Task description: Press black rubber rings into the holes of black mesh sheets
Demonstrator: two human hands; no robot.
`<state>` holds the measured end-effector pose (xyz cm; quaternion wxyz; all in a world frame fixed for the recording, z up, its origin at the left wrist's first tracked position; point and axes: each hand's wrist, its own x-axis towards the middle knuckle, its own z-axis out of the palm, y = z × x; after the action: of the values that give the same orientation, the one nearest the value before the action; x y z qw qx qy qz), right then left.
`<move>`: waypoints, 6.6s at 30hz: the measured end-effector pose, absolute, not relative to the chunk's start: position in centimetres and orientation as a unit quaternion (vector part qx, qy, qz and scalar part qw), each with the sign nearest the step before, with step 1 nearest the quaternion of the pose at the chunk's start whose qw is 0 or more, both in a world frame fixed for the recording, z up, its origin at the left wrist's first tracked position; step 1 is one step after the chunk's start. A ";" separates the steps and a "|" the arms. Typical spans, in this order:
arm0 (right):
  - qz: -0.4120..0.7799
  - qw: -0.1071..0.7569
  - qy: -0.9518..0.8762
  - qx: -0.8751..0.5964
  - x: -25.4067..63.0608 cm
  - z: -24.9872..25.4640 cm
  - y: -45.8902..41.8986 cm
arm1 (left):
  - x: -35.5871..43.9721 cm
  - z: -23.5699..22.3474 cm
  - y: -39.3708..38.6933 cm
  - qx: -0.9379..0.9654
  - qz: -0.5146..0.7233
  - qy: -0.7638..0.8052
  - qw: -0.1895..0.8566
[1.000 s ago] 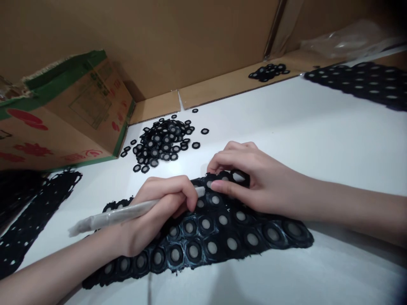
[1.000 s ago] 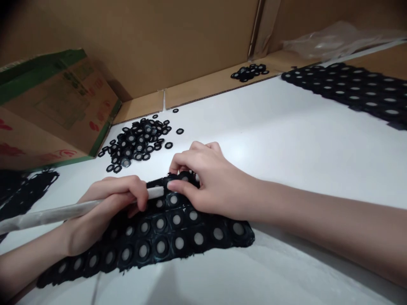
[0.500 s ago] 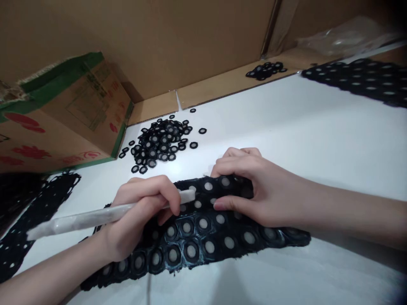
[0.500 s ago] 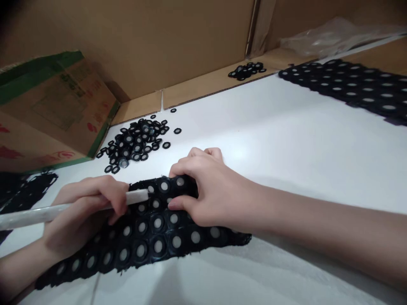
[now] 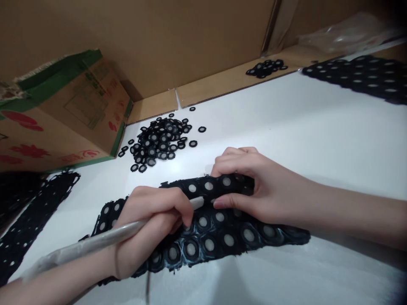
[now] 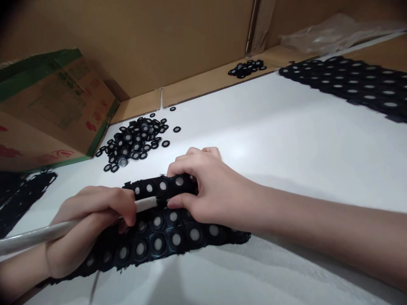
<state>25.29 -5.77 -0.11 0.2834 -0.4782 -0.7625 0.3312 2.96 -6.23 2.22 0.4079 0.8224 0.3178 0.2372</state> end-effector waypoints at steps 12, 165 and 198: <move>0.326 0.287 -0.768 -0.470 25.3 -0.1 -5.8 | 3.2 2.5 -6.0 0.861 0.196 0.286 0.373; 0.405 0.156 -0.813 -0.388 26.4 2.4 -5.0 | 3.8 2.8 -8.4 0.823 0.169 0.294 0.456; 0.409 0.157 -0.821 -0.367 26.5 2.4 -5.0 | 3.9 2.9 -7.7 0.836 0.105 0.237 0.484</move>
<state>26.52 -4.96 2.38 0.1570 -0.3669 -0.8209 0.4086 3.92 -7.65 2.90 0.4841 0.8356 0.2374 0.1051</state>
